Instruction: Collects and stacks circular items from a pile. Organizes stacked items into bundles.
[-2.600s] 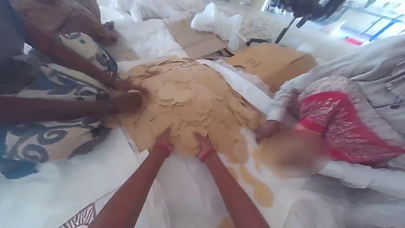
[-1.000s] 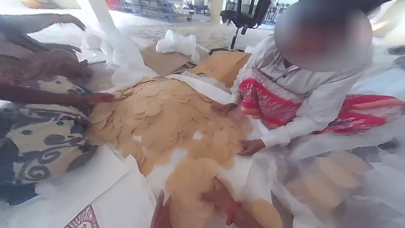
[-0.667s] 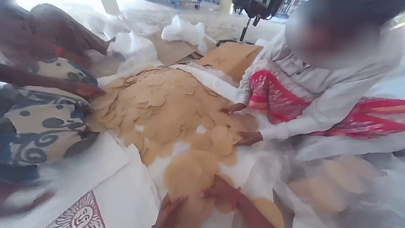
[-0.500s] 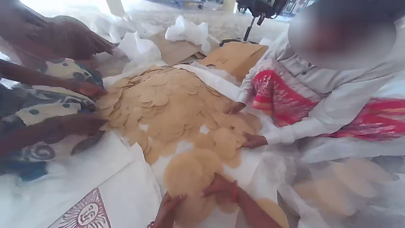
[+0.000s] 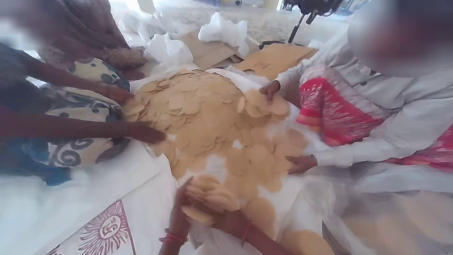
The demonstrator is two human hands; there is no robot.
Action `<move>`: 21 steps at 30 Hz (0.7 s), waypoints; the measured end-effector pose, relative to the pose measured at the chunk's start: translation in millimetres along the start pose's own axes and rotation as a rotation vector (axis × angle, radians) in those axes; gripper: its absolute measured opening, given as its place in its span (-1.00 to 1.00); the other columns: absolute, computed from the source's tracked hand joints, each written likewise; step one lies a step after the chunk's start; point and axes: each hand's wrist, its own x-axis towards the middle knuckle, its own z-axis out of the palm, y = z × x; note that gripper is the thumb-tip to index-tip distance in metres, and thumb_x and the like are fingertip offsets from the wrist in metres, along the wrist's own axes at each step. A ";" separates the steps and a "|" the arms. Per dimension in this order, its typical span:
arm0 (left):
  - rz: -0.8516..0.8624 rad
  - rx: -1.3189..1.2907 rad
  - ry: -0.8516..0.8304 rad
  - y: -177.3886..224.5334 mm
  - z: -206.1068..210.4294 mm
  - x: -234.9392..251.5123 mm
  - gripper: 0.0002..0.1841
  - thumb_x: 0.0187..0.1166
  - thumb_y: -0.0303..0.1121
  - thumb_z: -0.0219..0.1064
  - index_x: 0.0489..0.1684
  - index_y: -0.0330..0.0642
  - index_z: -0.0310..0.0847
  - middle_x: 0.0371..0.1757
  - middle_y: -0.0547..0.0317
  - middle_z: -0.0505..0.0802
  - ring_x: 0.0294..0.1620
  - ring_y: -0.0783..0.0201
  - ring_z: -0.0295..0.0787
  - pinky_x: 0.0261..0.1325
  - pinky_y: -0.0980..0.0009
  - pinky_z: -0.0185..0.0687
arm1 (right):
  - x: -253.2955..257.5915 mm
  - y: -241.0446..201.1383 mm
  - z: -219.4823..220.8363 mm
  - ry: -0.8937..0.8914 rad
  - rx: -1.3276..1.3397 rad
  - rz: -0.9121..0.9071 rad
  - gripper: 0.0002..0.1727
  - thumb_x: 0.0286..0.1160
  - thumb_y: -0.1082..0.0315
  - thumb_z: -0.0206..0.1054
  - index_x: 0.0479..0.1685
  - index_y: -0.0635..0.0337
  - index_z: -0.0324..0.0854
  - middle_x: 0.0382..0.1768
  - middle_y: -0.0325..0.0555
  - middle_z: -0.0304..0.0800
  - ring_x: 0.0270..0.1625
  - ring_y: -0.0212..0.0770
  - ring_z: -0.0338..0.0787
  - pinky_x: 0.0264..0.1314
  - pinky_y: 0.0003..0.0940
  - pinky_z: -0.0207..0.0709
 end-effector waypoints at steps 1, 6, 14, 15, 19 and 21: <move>-0.066 0.018 0.004 -8.1 -0.4 0.3 -0.43 0.85 -0.06 -0.29 0.55 -0.20 0.44 0.11 0.16 0.86 0.03 0.38 0.80 0.10 0.38 0.73 | 2.7 5.4 5.6 0.019 -0.008 -0.030 -0.02 -0.04 0.00 0.76 0.41 0.47 0.52 0.26 0.22 0.78 0.37 -0.05 0.76 0.54 -0.11 0.54; -0.134 0.137 0.009 -22.0 9.3 6.7 -0.45 0.75 -0.11 -0.03 0.61 -0.26 0.38 0.36 -0.05 0.72 0.27 0.25 0.69 0.28 0.23 0.64 | 17.9 -6.5 4.0 0.114 0.079 -0.013 0.08 -0.17 0.10 0.81 0.49 0.50 0.43 0.23 0.18 0.79 0.33 -0.15 0.78 0.52 -0.24 0.56; 0.128 0.094 -0.158 13.7 -7.1 -0.5 -0.15 0.69 0.32 -0.14 0.73 -0.23 0.22 0.62 0.11 0.59 0.51 0.33 0.56 0.49 0.33 0.51 | 16.6 -10.9 11.3 0.261 0.227 -0.501 -0.11 -0.03 0.24 0.73 0.42 0.37 0.44 0.18 0.15 0.72 0.20 -0.24 0.79 0.27 -0.39 0.73; 0.124 0.143 -0.189 11.2 -9.9 -0.2 -0.11 0.61 0.39 -0.05 0.62 -0.25 0.40 0.56 0.11 0.65 0.50 0.31 0.58 0.50 0.31 0.51 | 12.2 -3.6 16.3 0.226 0.213 -0.511 -0.03 -0.03 0.18 0.77 0.48 0.38 0.37 0.24 0.24 0.65 0.25 -0.16 0.76 0.30 -0.34 0.71; 0.040 0.296 -0.257 -10.1 -15.5 10.7 -0.43 0.65 -0.02 0.07 0.37 -0.30 0.64 0.47 0.02 0.71 0.49 0.25 0.60 0.54 0.23 0.47 | -2.1 4.0 27.0 0.047 -0.017 -0.282 0.47 -0.46 -0.04 0.89 0.70 0.50 0.17 0.59 0.41 0.42 0.62 0.12 0.52 0.66 -0.10 0.44; 0.022 0.280 -0.208 -14.2 -16.6 11.9 -0.54 0.61 -0.25 0.08 0.32 -0.33 0.66 0.35 0.04 0.77 0.35 0.29 0.68 0.44 0.25 0.56 | -3.1 -0.3 25.7 0.063 -0.119 -0.294 0.43 -0.46 -0.02 0.88 0.69 0.47 0.20 0.57 0.35 0.49 0.58 0.12 0.58 0.60 -0.08 0.51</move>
